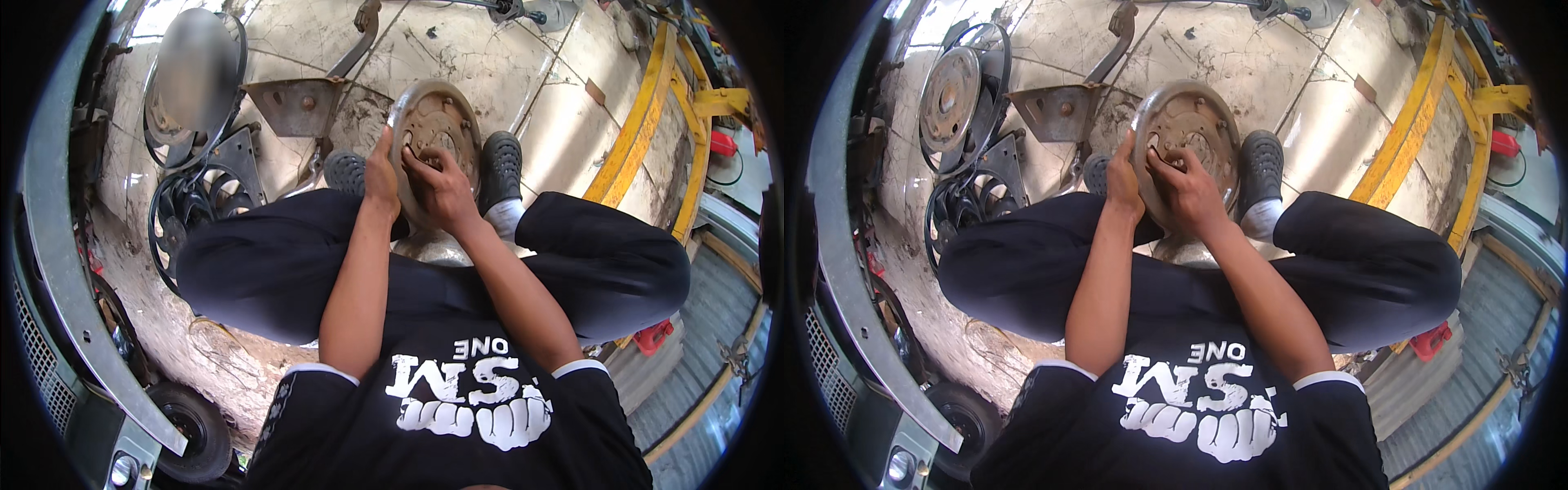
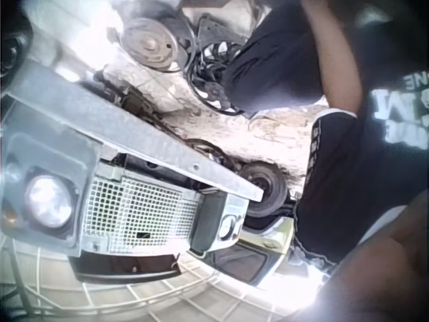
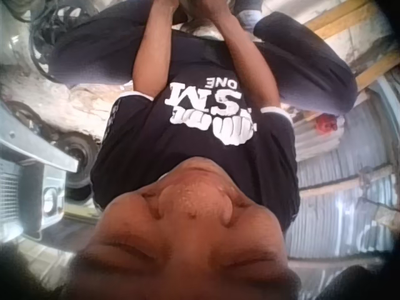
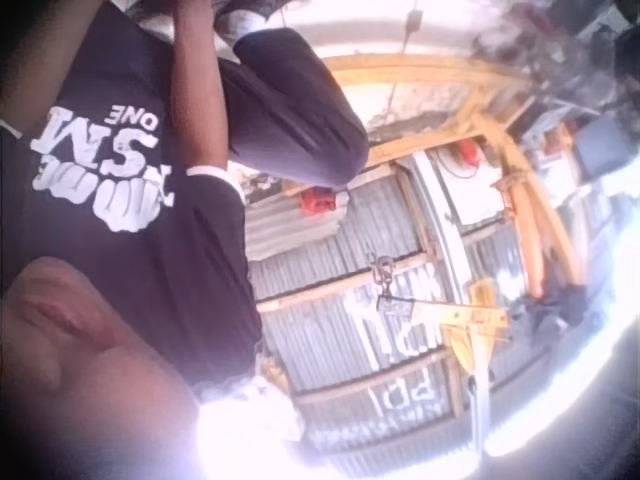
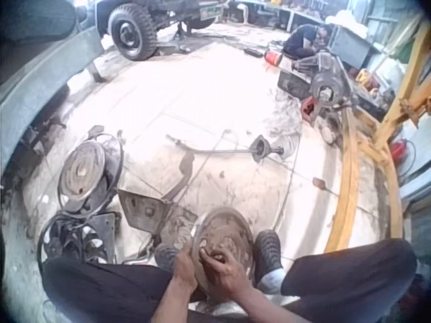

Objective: The person sits on the floor and scrubs the inside surface of a brake drum with a small abrasive pad. They rotate the drum and repeatedly rub the inner rim and central hub area to remove rust and grime.

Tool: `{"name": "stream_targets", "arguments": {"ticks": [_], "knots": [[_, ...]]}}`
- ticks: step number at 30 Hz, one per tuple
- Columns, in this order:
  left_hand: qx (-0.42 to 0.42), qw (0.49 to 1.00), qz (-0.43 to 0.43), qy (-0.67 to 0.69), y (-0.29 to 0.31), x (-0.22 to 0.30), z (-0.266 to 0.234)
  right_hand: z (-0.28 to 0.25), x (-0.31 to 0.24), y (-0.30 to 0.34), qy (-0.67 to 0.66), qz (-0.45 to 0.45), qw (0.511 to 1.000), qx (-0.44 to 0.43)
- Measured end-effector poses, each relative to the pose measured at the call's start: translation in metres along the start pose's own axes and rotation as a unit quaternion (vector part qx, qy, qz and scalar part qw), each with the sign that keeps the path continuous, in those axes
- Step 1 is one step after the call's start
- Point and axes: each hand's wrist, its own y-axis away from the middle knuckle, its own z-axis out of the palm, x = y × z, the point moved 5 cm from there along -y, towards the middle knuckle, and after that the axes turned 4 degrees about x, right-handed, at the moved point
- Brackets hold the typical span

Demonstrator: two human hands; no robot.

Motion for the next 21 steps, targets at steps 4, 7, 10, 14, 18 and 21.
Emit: {"name": "stream_targets", "arguments": {"ticks": [4,7,10,14,18,21], "knots": [[0.018,1.000,0.010,0.020,0.005,-0.011,-0.007,0.005,-0.004,0.022,-0.004,0.043,0.998,-0.046],[0.010,1.000,-0.014,-0.001,0.007,-0.008,-0.007,0.002,-0.008,0.017,0.002,0.026,0.999,-0.026],[-0.005,1.000,-0.002,-0.020,0.006,-0.001,-0.003,0.005,-0.007,0.013,0.000,0.021,0.999,-0.027],[0.004,1.000,-0.007,0.007,0.003,-0.007,-0.008,0.008,-0.002,0.015,0.007,0.024,0.998,-0.061],[0.021,0.999,0.002,-0.035,0.002,-0.008,-0.018,0.006,-0.002,0.015,0.007,0.017,0.997,-0.073],[0.034,0.999,0.002,-0.023,0.013,-0.003,-0.015,0.008,0.004,0.034,-0.008,0.018,0.992,-0.128]]}}
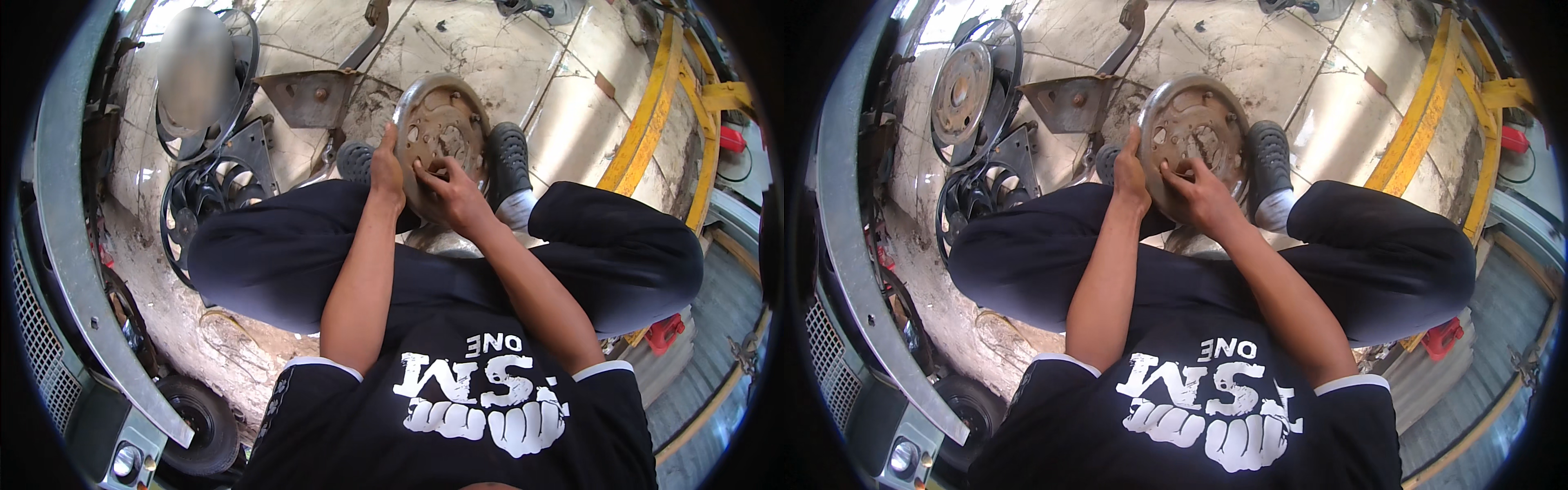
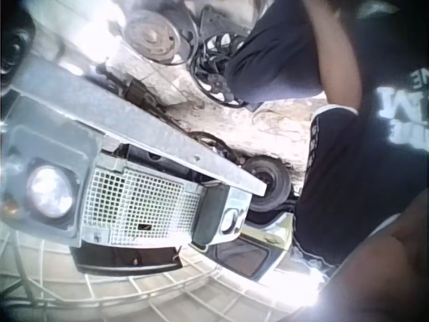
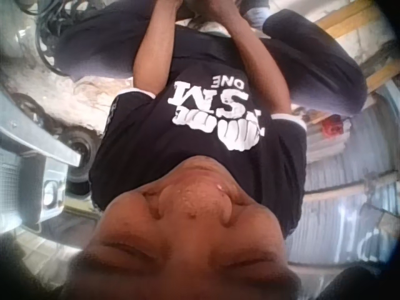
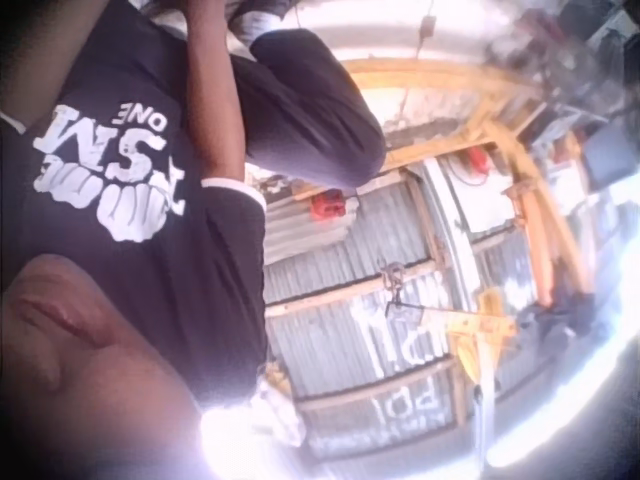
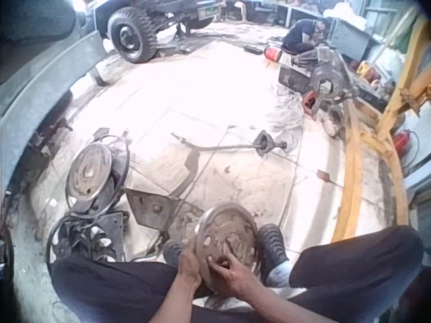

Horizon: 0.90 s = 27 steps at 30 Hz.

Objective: The person sits on the floor and scrubs the inside surface of a brake drum with a small abrasive pad. They rotate the drum and repeatedly rub the inner rim and central hub area to remove rust and grime.

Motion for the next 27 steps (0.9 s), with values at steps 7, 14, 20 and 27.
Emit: {"name": "stream_targets", "arguments": {"ticks": [7,14,20,27], "knots": [[0.007,1.000,0.001,-0.009,-0.010,-0.003,-0.008,0.005,0.007,-0.022,0.034,-0.013,0.999,0.005],[0.008,1.000,-0.014,0.019,-0.008,-0.011,-0.011,0.002,0.008,-0.023,0.046,0.009,0.999,0.025],[0.020,1.000,0.002,0.000,-0.004,0.005,-0.001,0.009,0.009,-0.003,0.022,-0.001,1.000,0.009],[0.024,1.000,0.017,-0.001,0.002,0.000,0.000,0.011,0.004,0.009,0.032,0.045,0.998,0.033]]}}
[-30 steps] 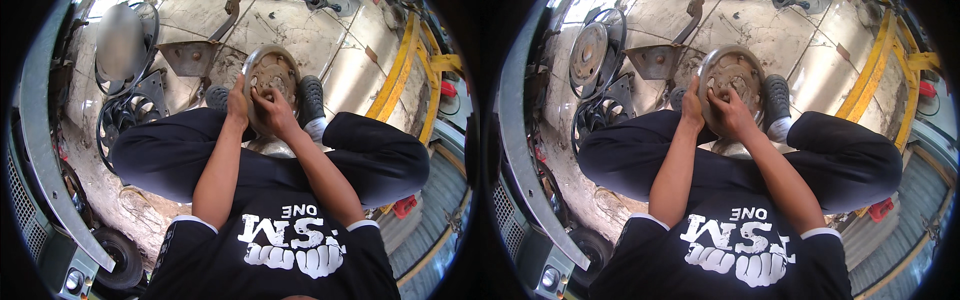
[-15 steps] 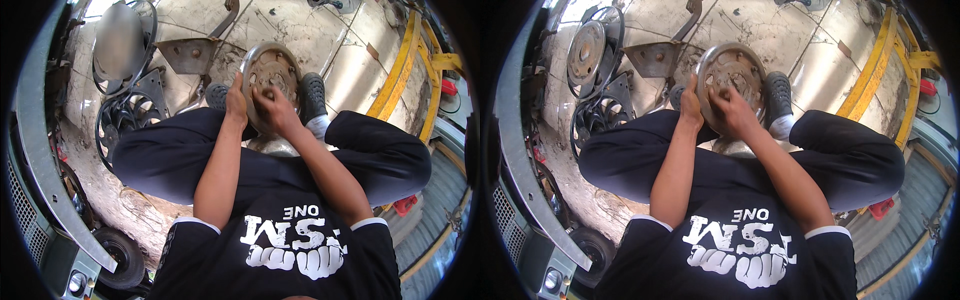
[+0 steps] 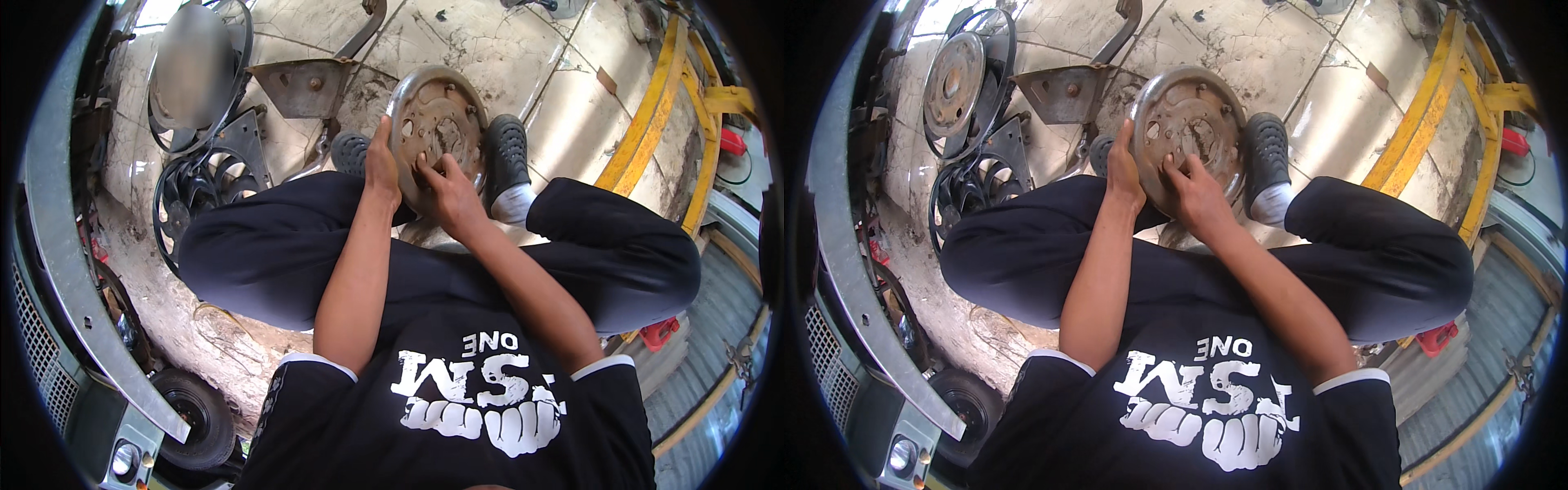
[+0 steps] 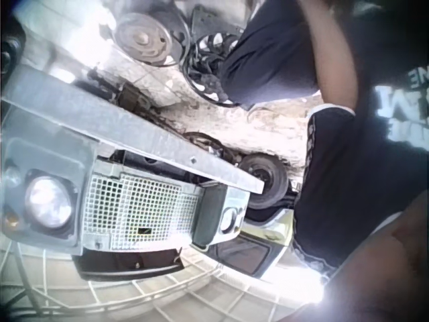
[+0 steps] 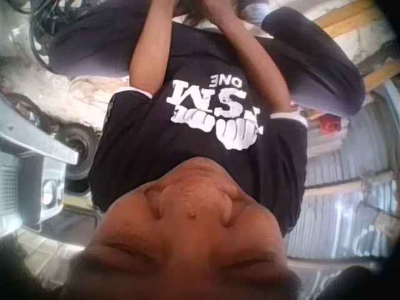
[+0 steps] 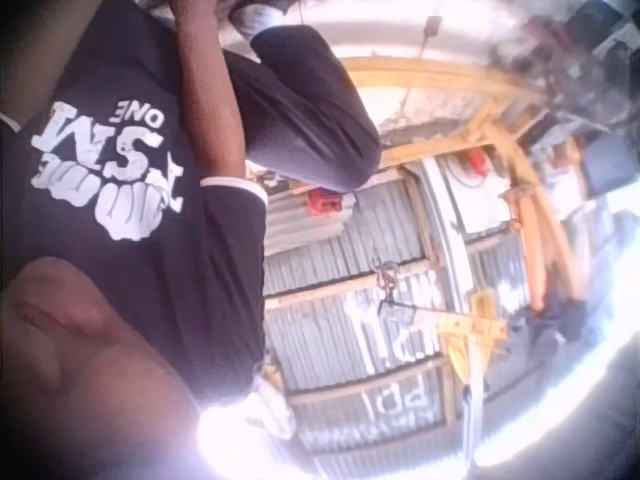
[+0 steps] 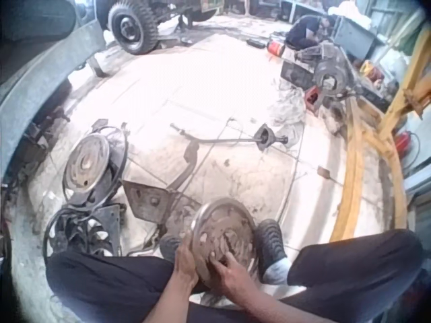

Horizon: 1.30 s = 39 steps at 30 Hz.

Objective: The person sits on the floor and scrubs the inside surface of a brake drum with a small abrasive pad. They rotate the drum and repeatedly rub the inner rim and central hub area to remove rust and grime.

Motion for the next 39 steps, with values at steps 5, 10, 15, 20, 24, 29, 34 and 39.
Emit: {"name": "stream_targets", "arguments": {"ticks": [5,10,15,20,24,29,34,39], "knots": [[0.035,0.995,-0.011,-0.091,-0.022,-0.008,-0.023,-0.001,-0.020,-0.006,0.018,0.067,0.998,0.008],[0.073,0.992,0.047,-0.095,-0.010,-0.014,-0.013,0.001,-0.006,-0.011,0.033,0.158,0.986,0.039],[0.108,0.978,0.125,-0.131,0.017,-0.026,-0.003,-0.027,-0.019,-0.008,-0.028,0.185,0.982,-0.018],[0.136,0.952,0.161,-0.222,0.031,-0.032,0.002,-0.041,-0.030,-0.005,-0.035,0.224,0.973,-0.035],[0.145,0.946,0.175,-0.233,0.041,-0.027,0.016,-0.041,-0.005,-0.001,-0.033,0.245,0.969,-0.027],[0.141,0.942,0.160,-0.261,0.054,-0.034,0.011,-0.038,-0.001,0.011,-0.028,0.269,0.959,-0.079],[0.121,0.936,0.210,-0.253,0.052,-0.024,0.031,-0.054,-0.026,0.008,-0.074,0.231,0.970,-0.034],[0.128,0.947,0.166,-0.243,0.051,-0.024,0.028,-0.047,-0.027,0.005,-0.050,0.237,0.969,-0.053]]}}
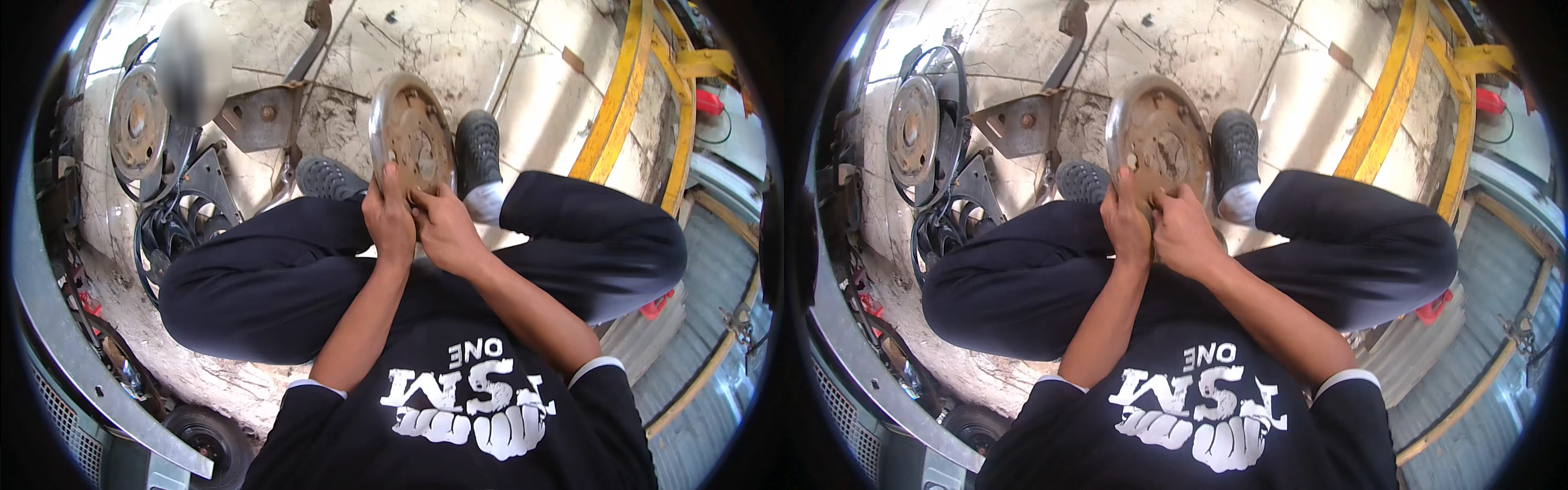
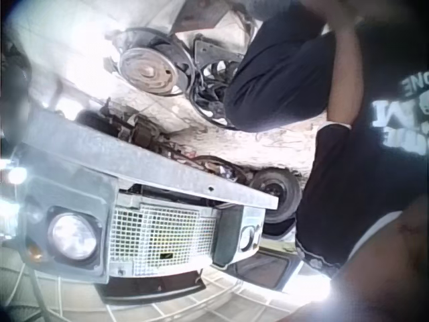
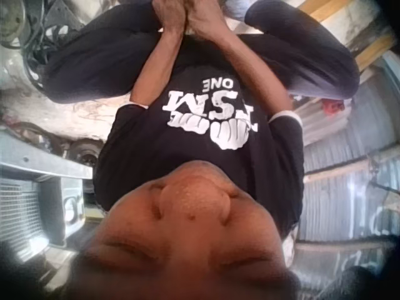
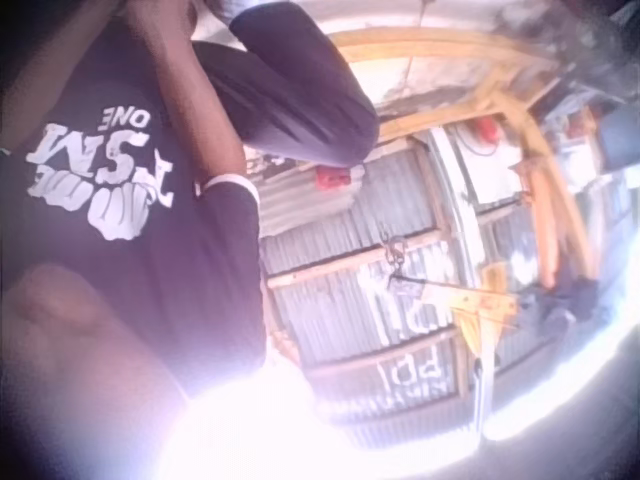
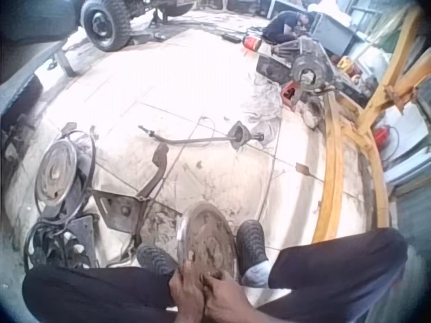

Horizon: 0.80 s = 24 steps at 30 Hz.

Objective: The person sits on the floor and scrubs the inside surface of a brake drum with a small abrasive pad. They rotate the drum and repeatedly rub the inner rim and central hub area to remove rust and grime.

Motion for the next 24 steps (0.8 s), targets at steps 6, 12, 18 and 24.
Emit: {"name": "stream_targets", "arguments": {"ticks": [6,12,18,24], "knots": [[0.007,1.000,0.013,0.008,-0.002,-0.001,0.002,0.001,0.011,-0.005,-0.011,-0.004,1.000,0.028],[0.043,0.991,0.004,0.126,0.000,-0.005,0.005,0.004,0.034,-0.013,0.022,0.022,1.000,0.001],[0.012,0.999,0.027,0.014,-0.004,0.005,0.001,0.008,0.035,-0.004,-0.029,0.033,0.999,-0.024],[0.047,0.996,0.059,0.037,0.013,-0.001,0.000,0.002,0.032,-0.006,-0.017,0.047,0.998,-0.031]]}}
